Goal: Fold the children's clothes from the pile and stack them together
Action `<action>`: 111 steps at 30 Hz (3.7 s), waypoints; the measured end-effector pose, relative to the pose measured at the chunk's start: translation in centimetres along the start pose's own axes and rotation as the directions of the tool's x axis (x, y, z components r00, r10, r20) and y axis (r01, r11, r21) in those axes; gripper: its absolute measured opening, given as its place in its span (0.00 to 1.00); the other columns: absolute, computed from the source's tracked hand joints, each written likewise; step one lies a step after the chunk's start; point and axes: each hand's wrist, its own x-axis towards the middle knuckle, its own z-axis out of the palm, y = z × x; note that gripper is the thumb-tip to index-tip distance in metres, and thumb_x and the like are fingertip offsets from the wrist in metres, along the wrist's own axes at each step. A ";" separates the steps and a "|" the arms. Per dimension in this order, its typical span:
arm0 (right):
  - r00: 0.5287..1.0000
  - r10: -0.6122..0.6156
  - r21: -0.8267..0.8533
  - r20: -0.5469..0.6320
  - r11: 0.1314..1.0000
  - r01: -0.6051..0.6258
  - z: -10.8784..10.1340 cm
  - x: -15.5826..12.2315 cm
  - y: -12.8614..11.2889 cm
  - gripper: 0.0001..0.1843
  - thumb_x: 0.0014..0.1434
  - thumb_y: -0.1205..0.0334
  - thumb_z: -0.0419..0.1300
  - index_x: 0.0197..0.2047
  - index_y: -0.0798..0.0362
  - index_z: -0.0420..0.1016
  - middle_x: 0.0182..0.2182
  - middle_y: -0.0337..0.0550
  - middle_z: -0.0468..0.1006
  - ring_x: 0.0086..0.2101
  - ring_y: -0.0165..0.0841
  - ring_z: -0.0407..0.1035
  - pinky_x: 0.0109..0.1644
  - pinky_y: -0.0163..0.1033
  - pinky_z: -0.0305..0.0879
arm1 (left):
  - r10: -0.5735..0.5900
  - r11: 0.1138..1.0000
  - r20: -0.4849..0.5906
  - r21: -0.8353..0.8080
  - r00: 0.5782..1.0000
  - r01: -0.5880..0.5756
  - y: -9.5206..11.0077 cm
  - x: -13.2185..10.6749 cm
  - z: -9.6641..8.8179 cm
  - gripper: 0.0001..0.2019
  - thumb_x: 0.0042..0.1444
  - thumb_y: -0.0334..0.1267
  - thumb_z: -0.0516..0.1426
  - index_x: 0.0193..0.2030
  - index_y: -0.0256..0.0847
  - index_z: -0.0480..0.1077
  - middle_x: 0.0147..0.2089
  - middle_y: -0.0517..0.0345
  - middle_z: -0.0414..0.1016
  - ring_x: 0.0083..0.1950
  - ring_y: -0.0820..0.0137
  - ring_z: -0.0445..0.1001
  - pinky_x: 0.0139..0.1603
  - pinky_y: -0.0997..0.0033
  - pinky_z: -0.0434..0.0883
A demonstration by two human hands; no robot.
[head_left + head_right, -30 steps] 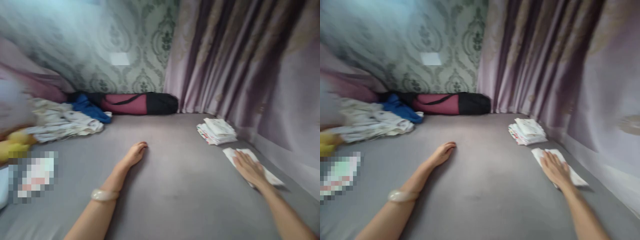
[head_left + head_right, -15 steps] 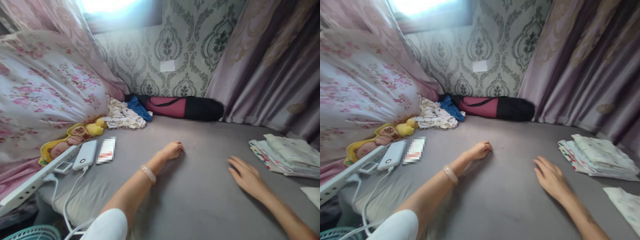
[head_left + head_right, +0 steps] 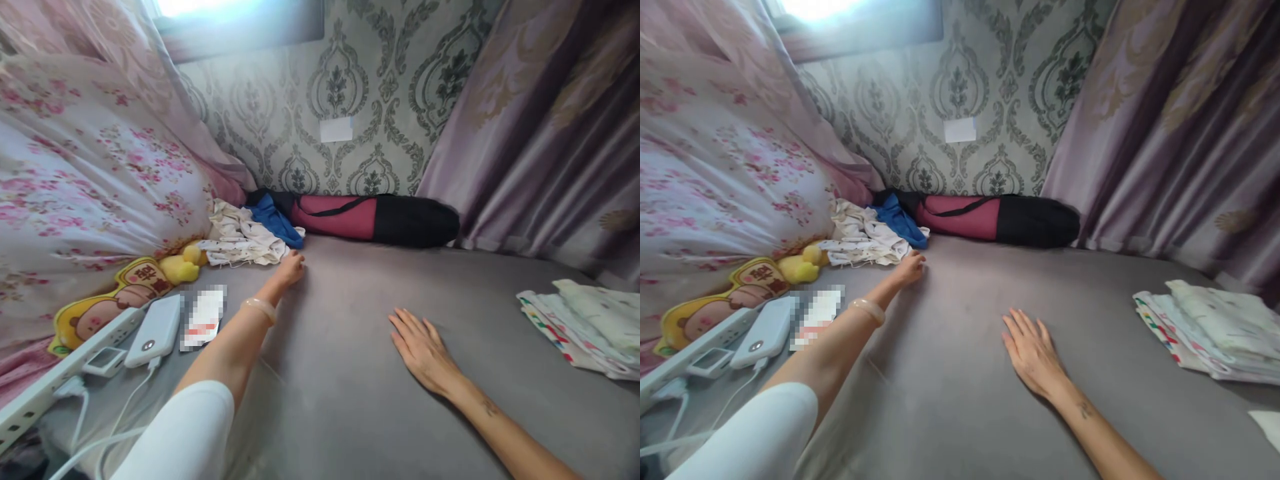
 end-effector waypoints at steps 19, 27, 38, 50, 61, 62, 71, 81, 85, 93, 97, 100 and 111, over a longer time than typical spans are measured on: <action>1.000 0.007 -0.013 -0.030 1.000 -0.008 -0.1 -0.1 -0.3 0.29 0.69 0.48 0.40 0.65 0.50 0.64 0.67 0.45 0.60 0.66 0.41 0.51 0.69 0.58 0.45 | -0.118 0.948 -0.099 0.286 0.988 0.142 0.3 6.5 -0.3 0.16 0.53 0.27 0.51 0.49 0.28 0.70 0.53 0.36 0.69 0.54 0.56 0.68 0.56 0.60 0.63; 0.999 0.007 -0.008 -0.041 1.000 -0.008 -0.1 -0.1 -0.4 0.29 0.69 0.49 0.40 0.65 0.52 0.63 0.67 0.48 0.60 0.66 0.41 0.51 0.69 0.57 0.43 | 0.109 0.993 -0.614 0.037 0.782 -0.110 9.2 4.3 -3.5 0.19 0.55 0.25 0.49 0.54 0.35 0.62 0.57 0.41 0.62 0.59 0.58 0.61 0.62 0.55 0.60; 0.998 -0.025 0.003 -0.053 1.000 0.026 -0.1 0.1 -0.4 0.28 0.69 0.50 0.40 0.65 0.52 0.64 0.66 0.48 0.61 0.66 0.40 0.51 0.69 0.56 0.43 | 0.203 0.929 -0.566 -0.146 0.799 -0.339 18.8 -4.1 -1.2 0.11 0.67 0.33 0.43 0.49 0.38 0.64 0.44 0.47 0.73 0.46 0.63 0.70 0.51 0.60 0.68; 0.992 -0.014 0.092 -0.127 0.995 0.026 -0.6 -0.5 -0.4 0.27 0.66 0.62 0.42 0.64 0.58 0.64 0.63 0.54 0.66 0.63 0.40 0.58 0.68 0.53 0.50 | 0.681 0.649 -0.045 -0.424 0.730 -0.632 24.4 -13.7 -1.9 0.09 0.64 0.32 0.49 0.42 0.37 0.71 0.38 0.48 0.75 0.43 0.67 0.73 0.48 0.69 0.69; 0.974 -0.001 0.174 -0.227 0.984 0.042 0.0 0.0 0.3 0.25 0.68 0.57 0.41 0.59 0.57 0.69 0.59 0.55 0.71 0.59 0.42 0.64 0.65 0.54 0.55 | 0.873 0.413 0.017 -0.557 0.488 -0.720 28.2 -18.7 -1.8 0.08 0.61 0.33 0.54 0.41 0.33 0.74 0.36 0.46 0.76 0.40 0.65 0.74 0.45 0.71 0.71; 0.974 0.004 0.192 -0.228 0.981 0.041 0.0 0.0 0.4 0.25 0.68 0.56 0.41 0.59 0.57 0.69 0.58 0.55 0.72 0.59 0.42 0.64 0.65 0.54 0.56 | 0.886 0.399 0.030 -0.556 0.462 -0.729 28.6 -19.2 -1.6 0.09 0.61 0.34 0.53 0.40 0.33 0.74 0.36 0.47 0.76 0.40 0.65 0.74 0.45 0.71 0.71; 0.981 0.001 0.387 -0.194 0.919 0.076 -0.8 -0.3 0.6 0.26 0.68 0.48 0.43 0.59 0.50 0.69 0.51 0.49 0.77 0.52 0.40 0.70 0.59 0.50 0.62 | 0.971 0.240 0.172 -0.697 0.168 -0.675 31.0 -21.3 0.5 0.10 0.61 0.39 0.52 0.42 0.35 0.70 0.42 0.45 0.78 0.48 0.62 0.75 0.53 0.71 0.69; 0.963 -0.152 0.405 -0.224 0.884 0.234 -1.3 -0.3 -0.7 0.10 0.62 0.56 0.55 0.41 0.48 0.77 0.38 0.43 0.80 0.42 0.36 0.72 0.51 0.44 0.65 | 0.922 0.275 0.068 -0.807 0.381 -0.523 30.6 -22.5 1.3 0.15 0.60 0.43 0.55 0.49 0.35 0.72 0.44 0.47 0.77 0.45 0.65 0.76 0.51 0.73 0.72; 0.939 0.033 0.505 -0.341 0.849 0.154 -1.7 -0.4 -0.7 0.12 0.63 0.55 0.51 0.40 0.50 0.73 0.38 0.46 0.78 0.42 0.37 0.71 0.51 0.43 0.65 | 0.788 0.351 0.027 -0.840 0.615 -0.414 29.5 -21.4 -0.1 0.16 0.60 0.44 0.56 0.50 0.37 0.73 0.51 0.45 0.73 0.44 0.69 0.76 0.48 0.76 0.73; 0.618 0.740 0.843 -0.265 0.489 -0.223 -2.3 0.2 3.0 0.18 0.53 0.49 0.52 0.40 0.53 0.69 0.25 0.36 0.70 0.27 0.32 0.64 0.34 0.37 0.62 | 0.321 0.637 -0.103 -0.712 0.941 -0.295 23.5 -16.5 -0.1 0.12 0.65 0.37 0.50 0.44 0.38 0.73 0.41 0.49 0.76 0.42 0.68 0.74 0.45 0.69 0.72; 0.535 0.752 0.824 -0.385 0.541 -0.167 -2.1 0.2 5.0 0.17 0.51 0.54 0.51 0.41 0.53 0.69 0.29 0.39 0.72 0.31 0.33 0.66 0.37 0.37 0.63 | 0.234 0.873 -0.196 -0.389 0.952 -0.294 19.6 -14.8 1.6 0.12 0.64 0.37 0.50 0.44 0.40 0.73 0.49 0.46 0.74 0.53 0.61 0.71 0.58 0.58 0.67; 0.477 0.755 0.796 -0.449 0.581 -0.171 -2.4 0.0 6.0 0.18 0.49 0.57 0.50 0.41 0.54 0.70 0.35 0.43 0.74 0.35 0.35 0.68 0.41 0.39 0.64 | 0.085 0.986 -0.228 -0.122 0.970 -0.115 17.3 -14.2 2.5 0.15 0.62 0.42 0.53 0.51 0.40 0.72 0.60 0.43 0.67 0.64 0.53 0.61 0.65 0.49 0.59; 0.744 0.641 0.237 -0.189 0.765 -0.599 -5.0 -1.6 7.3 0.17 0.51 0.65 0.50 0.38 0.53 0.79 0.38 0.54 0.79 0.38 0.44 0.73 0.44 0.46 0.66 | -0.295 0.952 0.177 0.136 0.939 0.273 15.5 -13.2 -1.7 0.26 0.64 0.52 0.43 0.30 0.42 0.75 0.39 0.46 0.78 0.44 0.56 0.76 0.44 0.62 0.68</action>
